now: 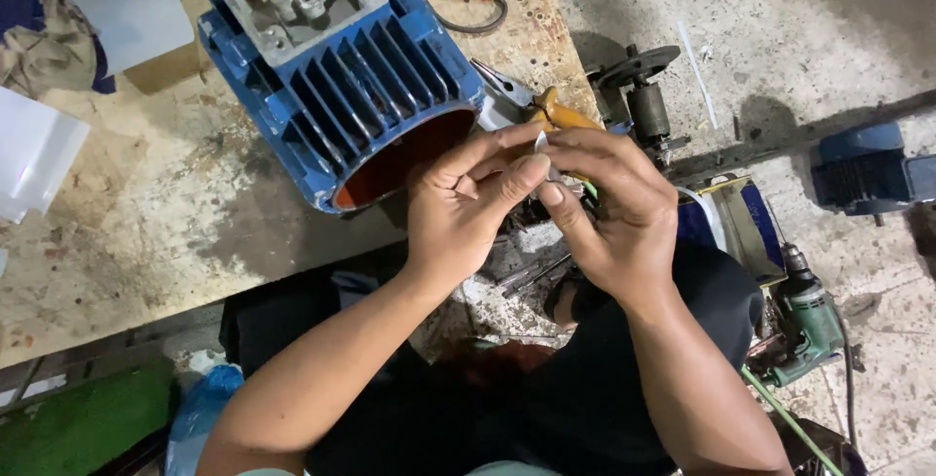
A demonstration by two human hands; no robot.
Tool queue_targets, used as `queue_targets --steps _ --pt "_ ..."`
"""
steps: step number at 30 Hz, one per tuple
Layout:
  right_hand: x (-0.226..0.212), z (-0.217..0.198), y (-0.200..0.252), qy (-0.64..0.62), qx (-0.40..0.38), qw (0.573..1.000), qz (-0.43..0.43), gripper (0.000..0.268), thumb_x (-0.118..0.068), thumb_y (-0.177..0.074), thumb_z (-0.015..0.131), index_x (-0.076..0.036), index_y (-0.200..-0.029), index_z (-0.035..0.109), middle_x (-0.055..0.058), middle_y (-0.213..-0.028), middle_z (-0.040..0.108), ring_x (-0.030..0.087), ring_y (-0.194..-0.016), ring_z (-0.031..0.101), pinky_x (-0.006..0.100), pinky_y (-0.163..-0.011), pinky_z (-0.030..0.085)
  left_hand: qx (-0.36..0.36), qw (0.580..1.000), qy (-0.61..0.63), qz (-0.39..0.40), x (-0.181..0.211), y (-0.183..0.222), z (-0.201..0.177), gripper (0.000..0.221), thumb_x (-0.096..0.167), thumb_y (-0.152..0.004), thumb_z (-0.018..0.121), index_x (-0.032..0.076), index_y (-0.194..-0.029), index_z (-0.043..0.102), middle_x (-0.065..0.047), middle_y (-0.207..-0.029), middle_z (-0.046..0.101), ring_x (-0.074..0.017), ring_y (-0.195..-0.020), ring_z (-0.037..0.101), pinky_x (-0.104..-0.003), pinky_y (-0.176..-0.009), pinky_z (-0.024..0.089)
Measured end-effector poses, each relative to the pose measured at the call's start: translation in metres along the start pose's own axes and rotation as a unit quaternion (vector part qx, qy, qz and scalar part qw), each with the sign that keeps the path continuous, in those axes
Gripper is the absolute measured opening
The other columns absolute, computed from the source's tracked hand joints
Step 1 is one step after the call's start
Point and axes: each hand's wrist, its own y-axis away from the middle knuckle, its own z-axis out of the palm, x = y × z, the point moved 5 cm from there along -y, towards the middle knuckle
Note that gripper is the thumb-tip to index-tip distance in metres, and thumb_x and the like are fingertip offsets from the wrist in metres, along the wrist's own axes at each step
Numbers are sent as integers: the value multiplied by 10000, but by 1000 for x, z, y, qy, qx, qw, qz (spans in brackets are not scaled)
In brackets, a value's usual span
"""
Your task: Cutting strips of insulation paper and inserting them into the slots of an electric motor stator as part of a repair or assembly process.
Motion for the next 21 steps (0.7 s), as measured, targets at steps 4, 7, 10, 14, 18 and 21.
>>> queue_targets --steps 4,7,10,14,18,21 --pt "10 0 -2 -4 -6 1000 4 166 -22 -968 726 66 -1109 733 217 -1119 671 409 -1140 707 512 -948 619 -21 1000 -13 10 5 -7 -4 264 77 -937 797 34 -1191 735 -180 -1168 748 -187 -958 756 -342 -838 676" --pt "17 -2 -3 -12 -9 1000 7 160 0 -914 782 62 -1057 749 225 -1052 688 399 -1064 719 516 -917 623 -28 999 -43 14 12 -9 0 236 70 -926 799 26 -1151 746 -181 -1116 752 -207 -931 761 -363 -825 684" --pt "22 -4 -5 -58 12 997 40 350 -26 -867 833 113 -1156 693 245 -1038 712 317 -959 724 477 -862 638 -37 998 -28 37 14 -11 1 239 29 -925 790 -21 -1150 732 -151 -1091 735 -178 -901 762 -339 -811 682" --pt "18 -10 -11 -51 -1 998 41 283 -43 -836 862 66 -1072 749 232 -1021 735 286 -917 743 411 -789 638 -56 993 -68 83 18 -12 1 221 44 -930 784 -36 -1132 742 -166 -1054 728 -195 -885 761 -336 -790 684" --pt "23 -11 -9 -89 17 994 67 282 24 -817 876 82 -1065 755 242 -1002 731 221 -841 712 336 -731 627 -82 919 -243 300 52 -10 7 222 119 -984 687 -16 -1153 740 -202 -1087 743 -266 -924 760 -352 -840 684" --pt "16 -4 -7 65 -29 995 76 202 -54 -915 821 -31 -1104 755 133 -1104 766 222 -1042 754 312 -960 620 -79 823 -318 464 54 12 7 205 156 -1047 634 10 -1180 685 -195 -1139 712 -259 -958 794 -319 -827 742"
